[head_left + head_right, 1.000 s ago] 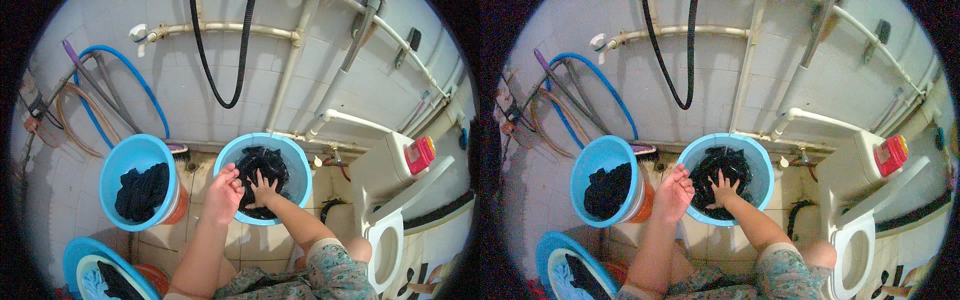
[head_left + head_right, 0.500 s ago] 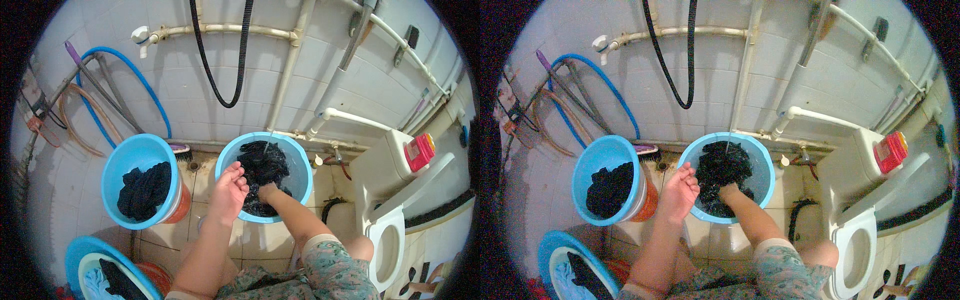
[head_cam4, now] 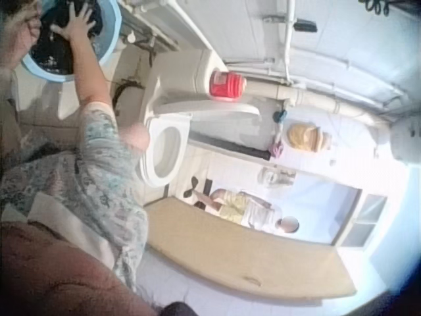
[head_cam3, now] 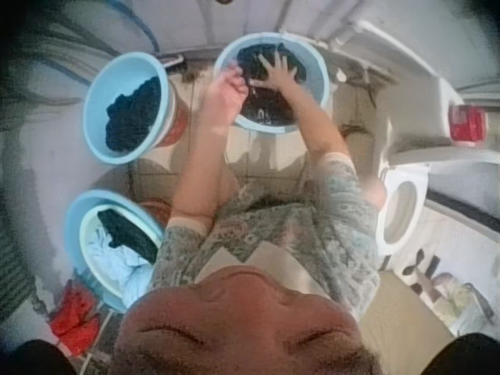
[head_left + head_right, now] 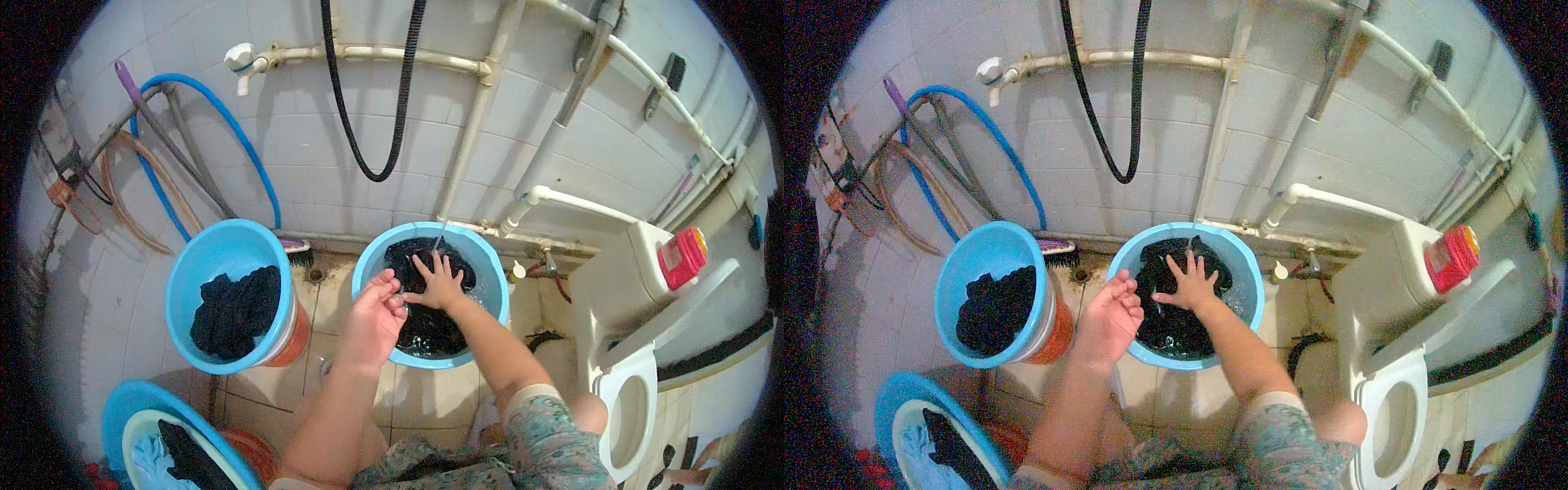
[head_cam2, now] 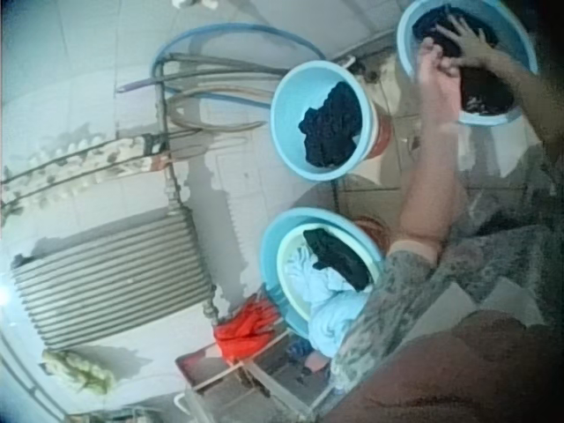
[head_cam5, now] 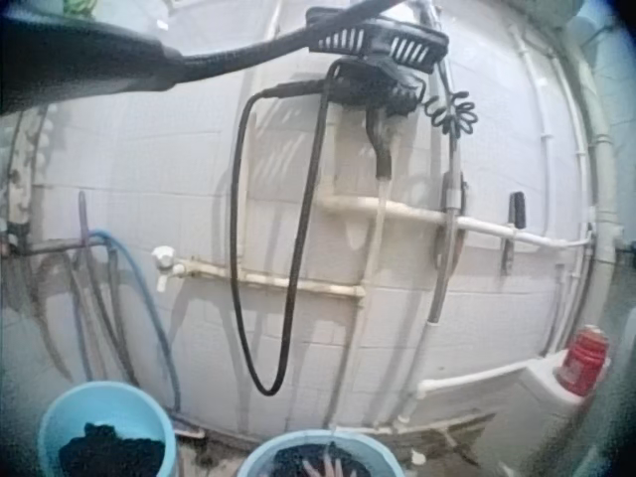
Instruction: The person is sitting on the floor in a bathroom, hand-washing dark-colored clothes. They repeatedly submerge the clothes in a blue basin, scrub them by hand, and wring them out. The person also refills the basin with water from a wall-mounted tap and pours out the dirty water into the toilet.
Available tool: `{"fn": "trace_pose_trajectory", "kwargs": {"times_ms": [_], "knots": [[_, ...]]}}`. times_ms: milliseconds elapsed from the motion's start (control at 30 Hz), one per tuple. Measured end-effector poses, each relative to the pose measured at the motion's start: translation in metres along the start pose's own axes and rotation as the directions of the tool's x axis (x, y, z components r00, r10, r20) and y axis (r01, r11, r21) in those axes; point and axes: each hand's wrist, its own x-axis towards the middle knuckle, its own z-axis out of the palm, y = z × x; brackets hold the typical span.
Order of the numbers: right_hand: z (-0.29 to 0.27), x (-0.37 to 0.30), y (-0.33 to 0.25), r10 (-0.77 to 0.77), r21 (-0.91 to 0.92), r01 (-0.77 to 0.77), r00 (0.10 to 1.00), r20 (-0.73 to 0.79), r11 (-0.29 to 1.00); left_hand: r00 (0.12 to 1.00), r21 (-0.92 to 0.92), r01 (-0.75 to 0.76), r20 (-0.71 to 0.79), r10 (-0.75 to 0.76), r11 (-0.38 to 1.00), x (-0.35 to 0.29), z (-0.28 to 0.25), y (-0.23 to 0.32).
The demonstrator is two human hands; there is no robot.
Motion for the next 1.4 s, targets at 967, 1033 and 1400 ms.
{"fn": "trace_pose_trajectory", "kwargs": {"times_ms": [967,1033,1400], "knots": [[0.003,-0.057,0.055,0.039,-0.225,0.103,0.834,0.55,0.969,1.0,-0.017,0.009,-0.004,-0.009,1.0,-0.003,-0.008,0.013],[0.033,-0.049,0.06,0.116,-0.281,0.06,0.815,0.568,0.958,1.0,-0.019,0.012,-0.026,-0.012,1.0,-0.003,-0.004,0.011],[0.068,-0.004,0.08,0.071,-0.225,0.116,0.728,0.682,0.967,0.999,0.001,0.04,-0.004,-0.04,0.999,0.007,0.002,0.004]]}}
